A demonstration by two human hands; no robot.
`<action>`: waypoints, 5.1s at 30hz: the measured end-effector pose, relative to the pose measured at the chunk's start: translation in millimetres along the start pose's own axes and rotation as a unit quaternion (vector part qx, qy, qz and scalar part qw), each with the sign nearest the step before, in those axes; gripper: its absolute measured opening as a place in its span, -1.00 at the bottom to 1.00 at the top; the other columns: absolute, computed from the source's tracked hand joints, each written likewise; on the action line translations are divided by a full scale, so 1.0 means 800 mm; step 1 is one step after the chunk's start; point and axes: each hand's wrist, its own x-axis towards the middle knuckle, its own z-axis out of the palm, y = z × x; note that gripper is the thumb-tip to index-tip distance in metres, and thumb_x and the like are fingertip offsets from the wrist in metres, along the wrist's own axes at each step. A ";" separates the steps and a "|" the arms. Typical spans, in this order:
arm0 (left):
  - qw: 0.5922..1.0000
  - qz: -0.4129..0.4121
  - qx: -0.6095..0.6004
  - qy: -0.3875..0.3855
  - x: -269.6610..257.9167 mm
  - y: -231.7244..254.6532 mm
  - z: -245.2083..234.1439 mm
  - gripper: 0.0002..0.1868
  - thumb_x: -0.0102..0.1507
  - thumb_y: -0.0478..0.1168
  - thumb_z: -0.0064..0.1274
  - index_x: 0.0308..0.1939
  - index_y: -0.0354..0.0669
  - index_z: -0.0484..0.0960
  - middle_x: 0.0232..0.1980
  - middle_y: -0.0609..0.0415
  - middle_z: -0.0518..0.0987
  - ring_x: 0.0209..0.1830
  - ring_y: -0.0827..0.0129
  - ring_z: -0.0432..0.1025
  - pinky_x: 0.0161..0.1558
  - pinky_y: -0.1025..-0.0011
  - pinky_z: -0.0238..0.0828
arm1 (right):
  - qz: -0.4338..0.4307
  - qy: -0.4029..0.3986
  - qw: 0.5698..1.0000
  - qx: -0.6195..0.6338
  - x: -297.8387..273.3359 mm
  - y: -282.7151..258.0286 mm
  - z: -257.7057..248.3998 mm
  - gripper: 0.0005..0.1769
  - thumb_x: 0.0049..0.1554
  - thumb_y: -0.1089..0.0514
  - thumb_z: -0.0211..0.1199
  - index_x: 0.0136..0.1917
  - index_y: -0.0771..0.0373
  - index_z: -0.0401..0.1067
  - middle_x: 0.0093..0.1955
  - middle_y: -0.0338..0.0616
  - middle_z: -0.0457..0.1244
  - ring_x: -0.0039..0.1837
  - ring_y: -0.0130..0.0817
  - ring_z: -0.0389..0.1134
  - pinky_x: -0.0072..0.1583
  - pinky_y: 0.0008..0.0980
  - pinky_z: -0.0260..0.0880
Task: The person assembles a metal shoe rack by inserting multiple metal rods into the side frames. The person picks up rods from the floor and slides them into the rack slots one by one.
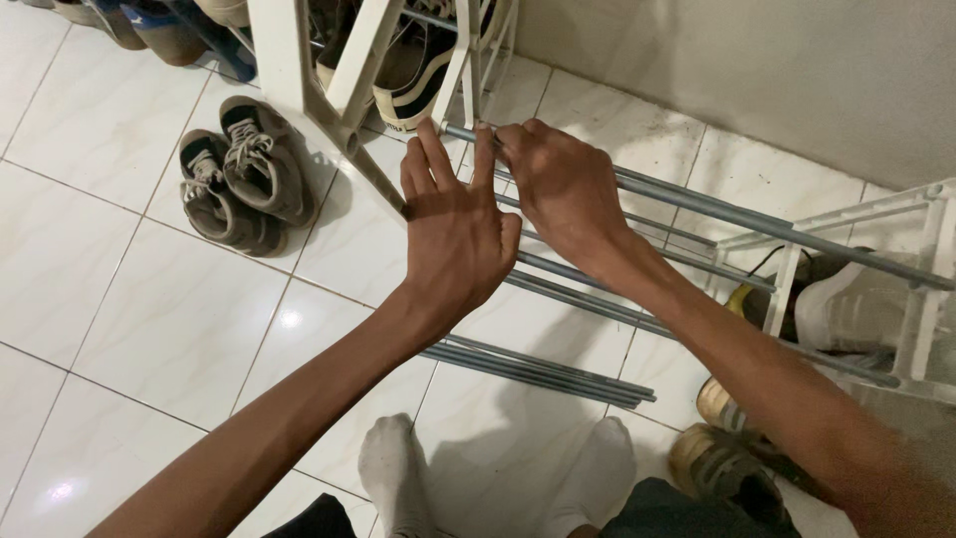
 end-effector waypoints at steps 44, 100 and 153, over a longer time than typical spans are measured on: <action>1.000 0.009 0.026 -0.002 -0.006 0.004 0.003 -0.22 0.25 -0.08 -0.06 0.50 -0.44 0.24 0.37 -0.94 0.01 0.39 -0.65 0.00 0.37 -0.32 -0.06 | 0.115 -0.084 0.980 0.140 -0.002 0.010 -0.026 -0.71 0.31 0.00 0.10 0.07 0.21 0.51 -0.22 -0.03 0.39 -0.19 -0.09 0.43 -0.10 -0.11 0.41; 0.907 0.280 -0.298 -0.101 0.093 0.330 0.116 -0.75 0.19 -0.24 0.18 -0.06 -0.20 0.69 -0.20 -0.05 0.69 -0.15 0.06 0.53 -0.05 0.12 0.42 | 0.268 -0.011 0.904 -0.332 -0.285 0.113 -0.184 -0.32 0.00 0.31 0.27 0.37 0.65 0.29 0.40 0.37 0.18 0.48 0.14 0.16 0.42 -0.16 0.24; 0.853 0.320 -0.333 -0.242 0.126 0.335 0.153 -0.60 0.30 -0.28 0.02 0.23 -0.10 0.63 -0.34 -0.12 0.65 -0.42 -0.05 0.52 -0.35 0.06 0.40 | 0.340 -0.204 0.786 -0.474 -0.295 0.111 -0.175 -0.32 0.22 -0.03 0.11 0.41 0.54 0.30 0.33 0.29 0.28 0.06 -0.18 0.41 0.17 -0.26 0.34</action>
